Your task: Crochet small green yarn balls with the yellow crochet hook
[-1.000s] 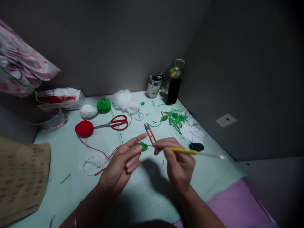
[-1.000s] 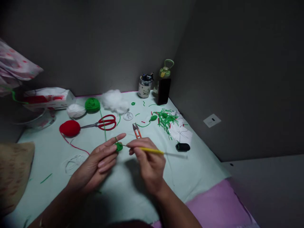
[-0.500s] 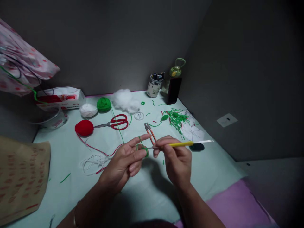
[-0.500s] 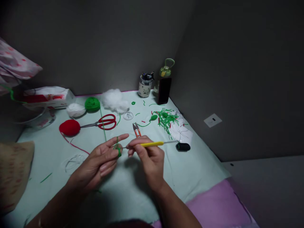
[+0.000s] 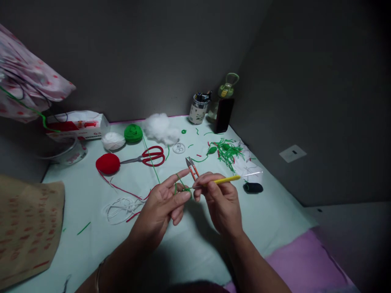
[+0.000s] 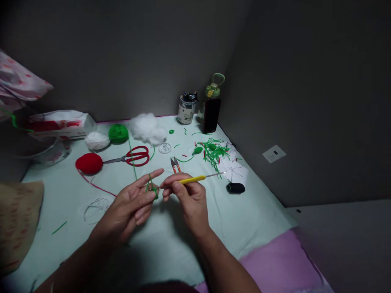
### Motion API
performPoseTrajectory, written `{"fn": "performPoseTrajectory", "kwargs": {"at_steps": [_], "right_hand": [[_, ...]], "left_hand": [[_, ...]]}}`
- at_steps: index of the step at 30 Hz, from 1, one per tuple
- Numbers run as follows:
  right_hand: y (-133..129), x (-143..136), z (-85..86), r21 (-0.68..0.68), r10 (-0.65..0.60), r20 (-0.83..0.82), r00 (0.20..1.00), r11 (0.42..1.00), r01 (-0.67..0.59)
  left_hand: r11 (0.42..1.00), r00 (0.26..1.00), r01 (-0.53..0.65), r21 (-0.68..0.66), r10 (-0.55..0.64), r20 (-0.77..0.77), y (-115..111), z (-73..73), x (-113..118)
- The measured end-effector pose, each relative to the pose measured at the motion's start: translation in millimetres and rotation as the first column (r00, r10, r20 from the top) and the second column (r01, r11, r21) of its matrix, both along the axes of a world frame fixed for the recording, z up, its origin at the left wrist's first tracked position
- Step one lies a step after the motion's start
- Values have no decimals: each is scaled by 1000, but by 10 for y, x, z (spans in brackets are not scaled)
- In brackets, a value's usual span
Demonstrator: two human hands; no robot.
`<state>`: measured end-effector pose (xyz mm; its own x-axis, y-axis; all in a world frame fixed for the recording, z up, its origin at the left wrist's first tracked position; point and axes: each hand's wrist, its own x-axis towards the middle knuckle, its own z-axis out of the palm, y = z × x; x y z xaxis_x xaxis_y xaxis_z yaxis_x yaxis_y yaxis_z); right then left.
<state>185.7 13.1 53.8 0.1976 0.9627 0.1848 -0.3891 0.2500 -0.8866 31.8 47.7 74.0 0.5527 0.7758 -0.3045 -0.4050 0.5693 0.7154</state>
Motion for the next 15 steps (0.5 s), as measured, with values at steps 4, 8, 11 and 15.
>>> {"fn": "performPoseTrajectory", "kwargs": {"at_steps": [4, 8, 11, 15], "right_hand": [[27, 71, 83, -95, 14, -155, 988, 995, -29], [37, 72, 96, -140, 93, -187, 978, 983, -121], [2, 22, 64, -19, 18, 131, 991, 1000, -16], [-78, -45, 23, 300, -268, 565, 781, 948, 108]], "left_hand": [[988, 989, 104, -113, -91, 114, 12, 30, -11], [999, 995, 28, -25, -25, 92, -24, 2, 30], [987, 995, -95, 128, 99, -31, -59, -60, 51], [966, 975, -185, 179, 204, -92, -77, -115, 47]]}}
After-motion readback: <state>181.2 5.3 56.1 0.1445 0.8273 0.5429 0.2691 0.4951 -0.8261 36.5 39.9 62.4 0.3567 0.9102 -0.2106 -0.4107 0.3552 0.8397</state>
